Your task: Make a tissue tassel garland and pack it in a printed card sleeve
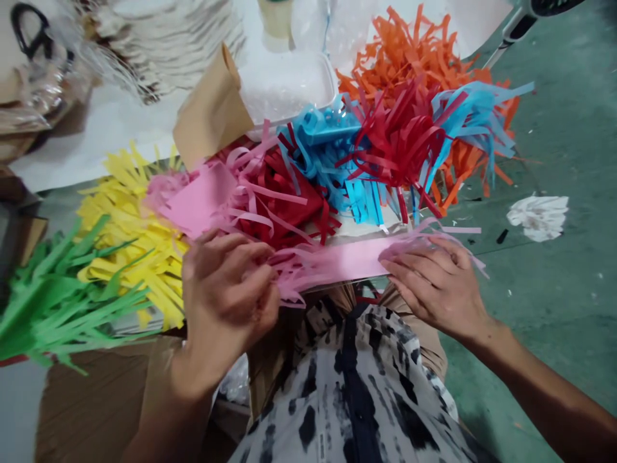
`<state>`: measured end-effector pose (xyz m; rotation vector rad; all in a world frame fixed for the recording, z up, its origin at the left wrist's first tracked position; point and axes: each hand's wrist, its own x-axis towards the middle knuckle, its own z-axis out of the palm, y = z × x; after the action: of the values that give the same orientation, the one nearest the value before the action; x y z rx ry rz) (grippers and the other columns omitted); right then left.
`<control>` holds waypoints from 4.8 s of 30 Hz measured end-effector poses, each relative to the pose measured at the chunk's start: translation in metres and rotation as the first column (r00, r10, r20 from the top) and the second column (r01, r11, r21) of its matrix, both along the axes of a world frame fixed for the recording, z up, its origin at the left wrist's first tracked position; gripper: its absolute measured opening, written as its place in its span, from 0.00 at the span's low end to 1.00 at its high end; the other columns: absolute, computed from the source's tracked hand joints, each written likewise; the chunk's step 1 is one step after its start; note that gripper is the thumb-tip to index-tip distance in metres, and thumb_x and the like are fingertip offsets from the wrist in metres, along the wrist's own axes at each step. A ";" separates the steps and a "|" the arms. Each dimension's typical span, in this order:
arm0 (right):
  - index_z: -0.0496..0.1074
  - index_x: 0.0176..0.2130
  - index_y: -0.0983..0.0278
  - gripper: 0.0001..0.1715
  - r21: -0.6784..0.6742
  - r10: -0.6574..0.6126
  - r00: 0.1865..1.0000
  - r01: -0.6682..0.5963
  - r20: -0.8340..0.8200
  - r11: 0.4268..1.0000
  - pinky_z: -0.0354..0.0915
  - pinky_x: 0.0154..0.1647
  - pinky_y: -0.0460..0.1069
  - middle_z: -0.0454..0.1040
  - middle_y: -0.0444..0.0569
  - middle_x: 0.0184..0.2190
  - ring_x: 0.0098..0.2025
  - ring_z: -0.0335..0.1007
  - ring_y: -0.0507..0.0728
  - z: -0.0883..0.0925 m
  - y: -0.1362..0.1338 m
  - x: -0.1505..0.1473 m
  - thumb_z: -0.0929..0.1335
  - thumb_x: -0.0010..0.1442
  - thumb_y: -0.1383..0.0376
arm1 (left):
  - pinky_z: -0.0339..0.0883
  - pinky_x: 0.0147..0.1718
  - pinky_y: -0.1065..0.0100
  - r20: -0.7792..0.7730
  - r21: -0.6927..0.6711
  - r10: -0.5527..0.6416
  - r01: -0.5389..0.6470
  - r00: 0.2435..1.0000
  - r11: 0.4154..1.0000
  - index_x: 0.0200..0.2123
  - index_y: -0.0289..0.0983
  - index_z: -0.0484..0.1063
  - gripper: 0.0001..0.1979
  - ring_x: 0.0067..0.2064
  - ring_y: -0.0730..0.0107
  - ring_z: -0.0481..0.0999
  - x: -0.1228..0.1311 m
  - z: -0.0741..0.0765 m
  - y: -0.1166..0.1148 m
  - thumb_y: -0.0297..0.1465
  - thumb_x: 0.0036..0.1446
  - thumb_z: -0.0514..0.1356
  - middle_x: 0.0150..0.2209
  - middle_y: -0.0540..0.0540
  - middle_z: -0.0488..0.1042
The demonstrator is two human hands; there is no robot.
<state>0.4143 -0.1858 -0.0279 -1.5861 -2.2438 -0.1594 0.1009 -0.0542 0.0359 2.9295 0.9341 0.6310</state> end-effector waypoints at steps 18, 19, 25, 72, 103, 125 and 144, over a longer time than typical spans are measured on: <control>0.77 0.41 0.61 0.10 -0.207 -0.217 0.957 0.176 -0.194 0.962 0.56 0.45 0.56 0.82 0.49 0.40 0.43 0.75 0.60 0.015 0.014 0.010 0.68 0.74 0.60 | 0.70 0.42 0.61 0.004 -0.301 0.044 -0.041 0.999 0.953 0.40 0.37 0.77 0.08 0.42 0.62 0.76 0.065 -0.033 -0.015 0.32 0.72 0.60 0.40 0.45 0.82; 0.76 0.41 0.61 0.11 -0.207 -0.235 0.957 0.199 -0.169 0.958 0.55 0.45 0.57 0.81 0.49 0.38 0.42 0.74 0.61 0.016 0.016 0.008 0.67 0.74 0.59 | 0.69 0.42 0.61 -0.018 -0.317 0.059 -0.062 0.998 0.947 0.39 0.37 0.76 0.09 0.42 0.62 0.76 0.066 -0.033 -0.013 0.33 0.73 0.59 0.40 0.45 0.81; 0.74 0.37 0.62 0.19 -0.242 -0.327 0.945 0.314 -0.015 0.918 0.53 0.42 0.57 0.78 0.51 0.30 0.39 0.72 0.63 0.021 0.026 -0.001 0.62 0.75 0.56 | 0.62 0.35 0.61 -0.161 -0.287 0.116 -0.159 0.980 0.945 0.33 0.38 0.72 0.12 0.37 0.62 0.74 0.075 -0.032 -0.004 0.34 0.72 0.60 0.32 0.47 0.77; 0.77 0.56 0.61 0.16 -0.028 -0.104 0.992 0.102 -0.069 0.994 0.59 0.59 0.63 0.83 0.52 0.47 0.47 0.78 0.63 0.005 0.006 -0.010 0.72 0.69 0.63 | 0.72 0.63 0.49 0.145 0.035 -0.044 0.040 0.988 0.999 0.52 0.35 0.78 0.14 0.52 0.53 0.83 0.051 -0.038 -0.034 0.31 0.64 0.69 0.48 0.40 0.86; 0.79 0.41 0.58 0.04 -0.197 -0.238 0.925 0.185 -0.295 0.963 0.59 0.52 0.62 0.78 0.50 0.41 0.49 0.73 0.66 0.010 0.008 0.008 0.73 0.67 0.60 | 0.65 0.43 0.58 0.034 -0.317 0.066 -0.051 0.997 0.947 0.38 0.38 0.76 0.07 0.43 0.59 0.72 0.065 -0.044 -0.023 0.34 0.70 0.63 0.40 0.44 0.79; 0.74 0.63 0.52 0.30 0.082 -0.070 0.998 0.069 0.006 0.994 0.57 0.59 0.64 0.84 0.41 0.53 0.51 0.76 0.64 -0.002 -0.005 -0.013 0.73 0.65 0.71 | 0.63 0.65 0.52 0.080 -0.027 -0.187 0.189 0.979 0.982 0.57 0.46 0.78 0.17 0.55 0.61 0.79 0.053 -0.063 -0.025 0.25 0.68 0.64 0.51 0.50 0.85; 0.79 0.56 0.48 0.20 -0.012 -0.093 0.979 0.092 -0.179 0.996 0.59 0.64 0.68 0.84 0.44 0.46 0.52 0.75 0.63 -0.005 -0.006 -0.008 0.74 0.67 0.65 | 0.74 0.50 0.59 0.194 -0.218 -0.128 0.170 0.973 0.961 0.49 0.38 0.80 0.07 0.47 0.60 0.79 0.073 -0.061 -0.034 0.29 0.69 0.64 0.46 0.42 0.84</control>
<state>0.4068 -0.1919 -0.0328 -1.6387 -2.0361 -0.0355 0.1735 -0.0883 -0.0249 2.6531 0.7067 0.7076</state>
